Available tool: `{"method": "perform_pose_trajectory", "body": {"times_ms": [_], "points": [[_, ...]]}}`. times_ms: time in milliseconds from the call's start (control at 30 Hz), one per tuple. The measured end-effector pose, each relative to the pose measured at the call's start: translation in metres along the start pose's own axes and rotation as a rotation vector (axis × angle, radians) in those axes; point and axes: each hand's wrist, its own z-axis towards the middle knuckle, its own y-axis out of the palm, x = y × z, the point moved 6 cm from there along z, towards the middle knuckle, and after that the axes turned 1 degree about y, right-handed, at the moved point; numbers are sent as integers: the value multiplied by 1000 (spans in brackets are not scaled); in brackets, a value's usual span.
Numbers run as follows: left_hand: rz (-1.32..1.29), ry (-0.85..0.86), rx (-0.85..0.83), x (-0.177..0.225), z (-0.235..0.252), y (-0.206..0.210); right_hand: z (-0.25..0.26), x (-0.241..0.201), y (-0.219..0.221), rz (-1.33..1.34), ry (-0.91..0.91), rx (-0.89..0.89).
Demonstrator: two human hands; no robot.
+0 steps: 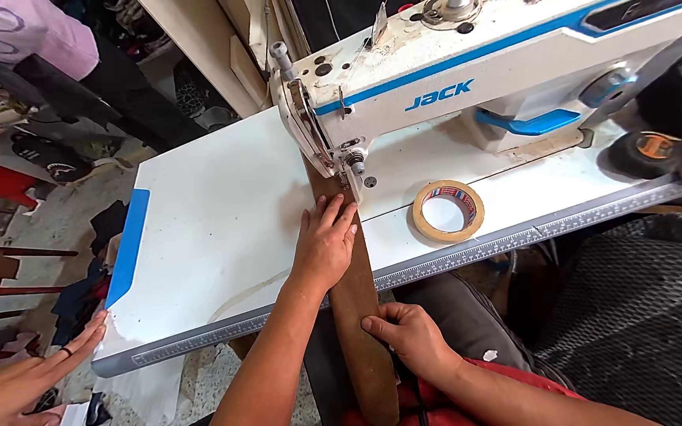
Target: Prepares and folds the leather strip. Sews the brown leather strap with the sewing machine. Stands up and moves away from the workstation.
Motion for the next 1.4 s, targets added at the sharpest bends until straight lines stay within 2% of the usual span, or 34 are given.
{"method": "perform_pose_trajectory", "body": {"times_ms": [933, 1400], "points": [[-13, -9, 40, 0, 1, 0, 2, -2, -4, -11, 8, 28], [57, -10, -2, 4, 1, -3, 0, -4, -2, -14, -5, 40]]}}
